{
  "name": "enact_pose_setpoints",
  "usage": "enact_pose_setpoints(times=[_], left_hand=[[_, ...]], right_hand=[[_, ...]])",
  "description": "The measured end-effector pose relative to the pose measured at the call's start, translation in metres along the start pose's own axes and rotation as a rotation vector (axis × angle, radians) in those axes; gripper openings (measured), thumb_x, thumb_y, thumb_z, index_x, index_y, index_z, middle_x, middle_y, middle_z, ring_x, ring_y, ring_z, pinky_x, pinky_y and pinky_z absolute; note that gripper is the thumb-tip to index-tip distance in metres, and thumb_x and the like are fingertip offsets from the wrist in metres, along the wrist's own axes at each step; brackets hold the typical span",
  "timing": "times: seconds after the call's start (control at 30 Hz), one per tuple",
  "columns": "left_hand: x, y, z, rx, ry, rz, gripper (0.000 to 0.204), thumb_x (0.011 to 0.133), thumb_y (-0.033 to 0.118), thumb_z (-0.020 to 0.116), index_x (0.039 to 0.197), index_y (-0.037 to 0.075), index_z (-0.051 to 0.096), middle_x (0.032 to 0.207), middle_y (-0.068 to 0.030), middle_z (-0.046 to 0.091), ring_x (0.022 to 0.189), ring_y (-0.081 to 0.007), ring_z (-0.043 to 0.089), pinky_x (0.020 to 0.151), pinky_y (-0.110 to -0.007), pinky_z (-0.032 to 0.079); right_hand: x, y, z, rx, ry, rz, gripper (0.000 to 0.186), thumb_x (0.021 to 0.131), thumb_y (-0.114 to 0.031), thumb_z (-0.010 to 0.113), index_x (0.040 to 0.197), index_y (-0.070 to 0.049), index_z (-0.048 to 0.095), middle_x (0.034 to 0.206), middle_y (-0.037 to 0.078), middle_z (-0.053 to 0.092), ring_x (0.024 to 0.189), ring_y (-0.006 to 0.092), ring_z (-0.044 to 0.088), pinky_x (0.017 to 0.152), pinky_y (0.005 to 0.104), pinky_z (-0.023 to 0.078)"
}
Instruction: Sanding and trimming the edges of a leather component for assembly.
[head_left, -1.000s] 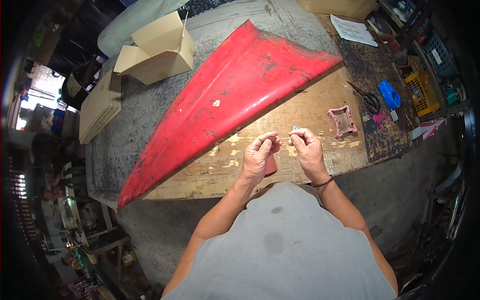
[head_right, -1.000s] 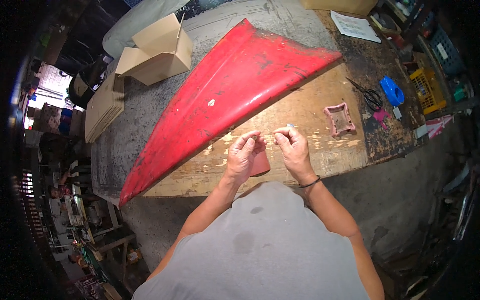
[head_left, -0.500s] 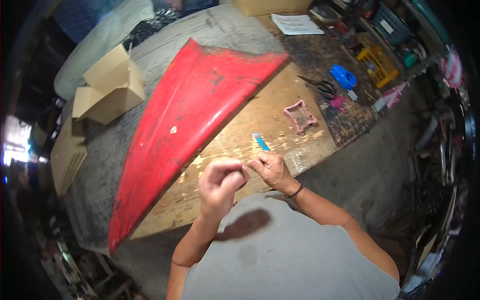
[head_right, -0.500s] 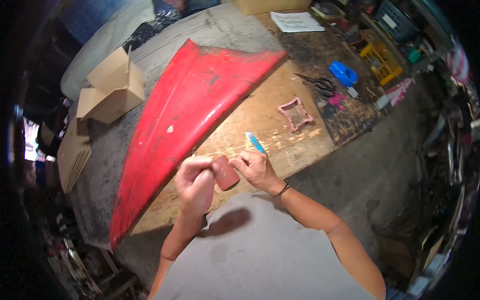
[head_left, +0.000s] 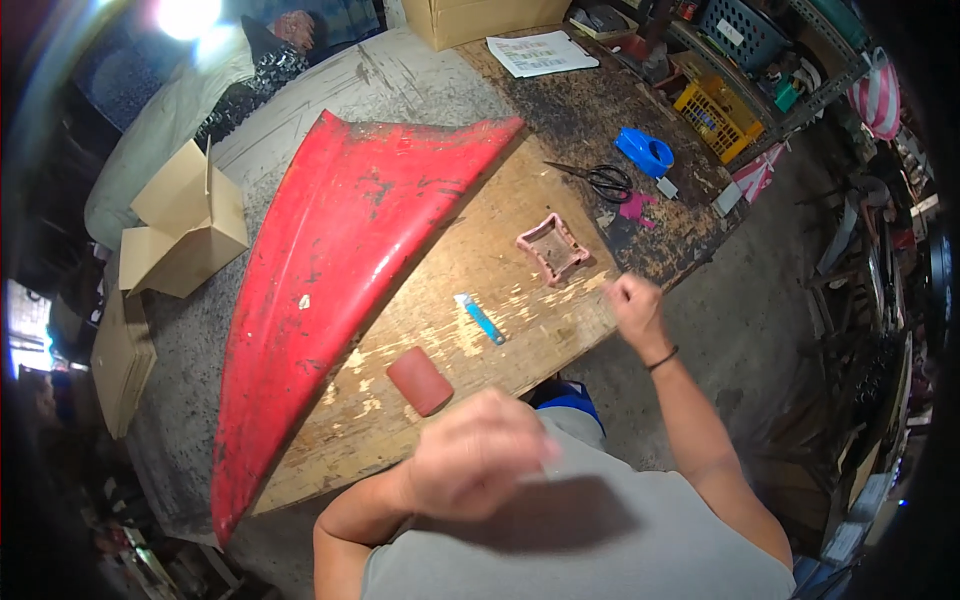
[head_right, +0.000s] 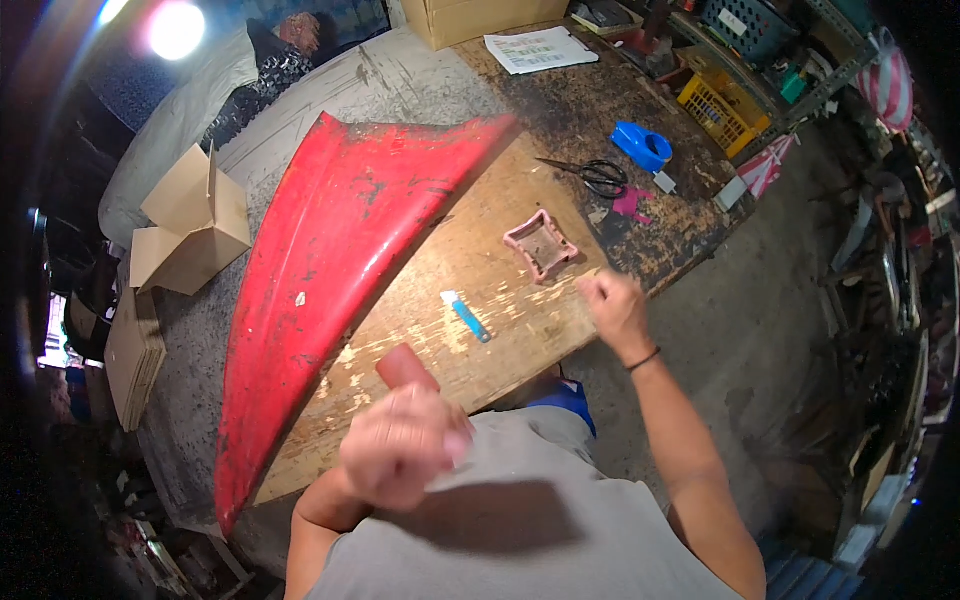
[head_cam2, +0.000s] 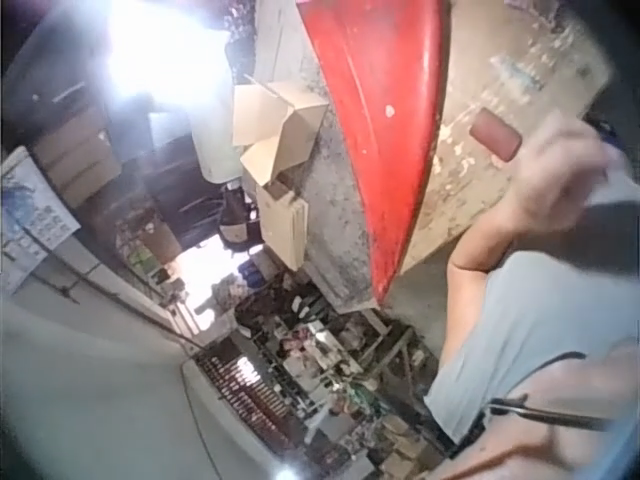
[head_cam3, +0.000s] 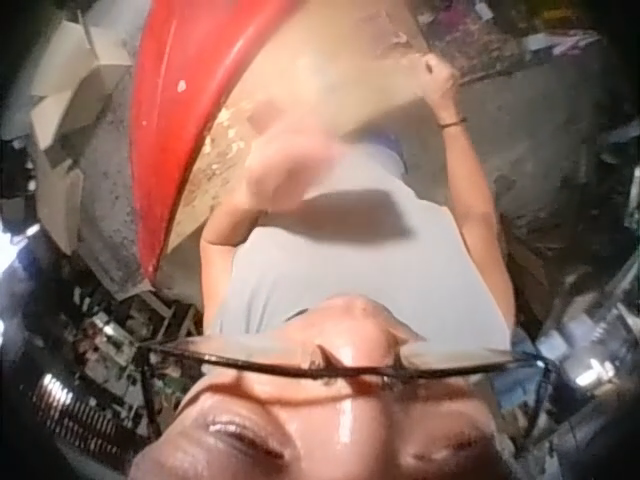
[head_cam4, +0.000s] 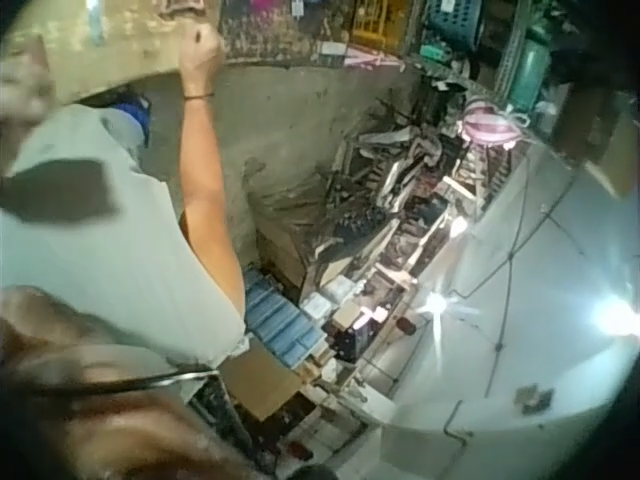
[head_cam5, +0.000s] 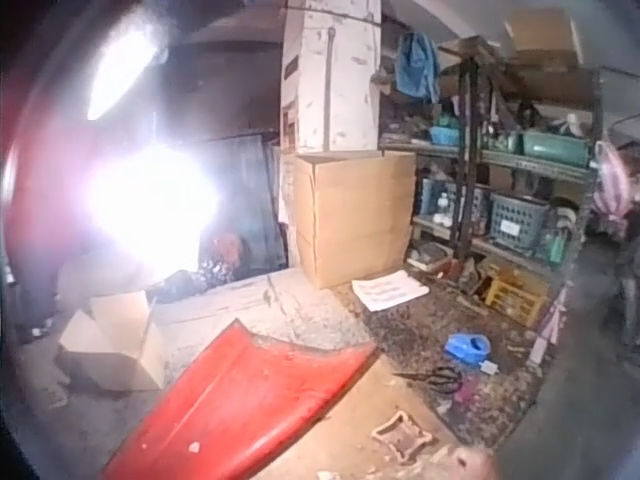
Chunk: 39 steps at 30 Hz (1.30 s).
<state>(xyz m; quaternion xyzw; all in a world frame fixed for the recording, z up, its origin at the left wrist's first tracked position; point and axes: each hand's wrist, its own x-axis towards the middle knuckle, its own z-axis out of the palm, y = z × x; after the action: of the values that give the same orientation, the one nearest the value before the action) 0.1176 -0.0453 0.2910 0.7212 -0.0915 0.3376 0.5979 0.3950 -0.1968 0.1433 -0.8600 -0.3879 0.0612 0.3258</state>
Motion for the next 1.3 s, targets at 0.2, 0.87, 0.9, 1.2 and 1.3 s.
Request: enact_pose_setpoints(times=[0.2, 0.87, 0.9, 1.2, 1.3], left_hand=[[-0.102, -0.152, 0.046, -0.048, 0.565, -0.877, 0.017, 0.1, 0.015, 0.055, 0.104, 0.0, 0.063, 0.088, -0.0042, 0.063, 0.08, -0.0141, 0.06, 0.075, -0.029, 0.048], [-0.093, -0.137, 0.139, 0.283, 1.51, -0.812, 0.015, 0.098, 0.009, 0.058, 0.109, 0.0, 0.061, 0.09, -0.0041, 0.061, 0.076, -0.0117, 0.06, 0.072, -0.027, 0.053], [-0.095, -0.136, 0.139, 0.27, 1.51, -0.812, 0.016, 0.098, 0.009, 0.058, 0.111, 0.0, 0.06, 0.091, -0.0043, 0.061, 0.076, -0.0117, 0.06, 0.072, -0.026, 0.053], [-0.083, -0.147, 0.139, 0.194, 1.485, -0.848, 0.021, 0.098, 0.01, 0.06, 0.116, 0.0, 0.06, 0.095, -0.0054, 0.062, 0.081, -0.0135, 0.062, 0.075, -0.029, 0.054], [-0.083, -0.151, 0.127, 0.102, 1.42, -0.864, 0.019, 0.098, 0.011, 0.06, 0.114, 0.001, 0.061, 0.094, -0.0046, 0.062, 0.08, -0.0126, 0.061, 0.074, -0.028, 0.054]], right_hand=[[0.153, 0.147, -0.003, -0.069, 0.092, -0.197, 0.018, 0.09, -0.01, 0.06, 0.106, -0.002, 0.064, 0.106, 0.018, 0.065, 0.099, 0.0378, 0.061, 0.082, 0.0453, 0.049], [0.288, 0.204, 0.052, -0.37, -0.423, -0.302, 0.054, 0.085, -0.004, 0.06, 0.137, -0.012, 0.044, 0.119, 0.026, 0.049, 0.104, 0.0478, 0.056, 0.084, 0.0511, 0.052], [0.287, 0.205, 0.051, -0.224, -0.369, -0.281, 0.057, 0.084, -0.005, 0.062, 0.138, -0.012, 0.045, 0.12, 0.025, 0.049, 0.103, 0.0471, 0.057, 0.085, 0.05, 0.052], [0.22, 0.173, 0.009, 0.727, -0.485, 0.341, 0.068, 0.091, -0.037, 0.07, 0.145, -0.007, 0.041, 0.087, -0.001, 0.054, 0.062, 0.0051, 0.052, 0.052, 0.0237, 0.046], [0.198, 0.159, -0.008, 0.98, -0.536, 0.299, 0.069, 0.091, -0.045, 0.066, 0.145, -0.01, 0.04, 0.087, -0.002, 0.055, 0.06, 0.0053, 0.051, 0.05, 0.0224, 0.044]])
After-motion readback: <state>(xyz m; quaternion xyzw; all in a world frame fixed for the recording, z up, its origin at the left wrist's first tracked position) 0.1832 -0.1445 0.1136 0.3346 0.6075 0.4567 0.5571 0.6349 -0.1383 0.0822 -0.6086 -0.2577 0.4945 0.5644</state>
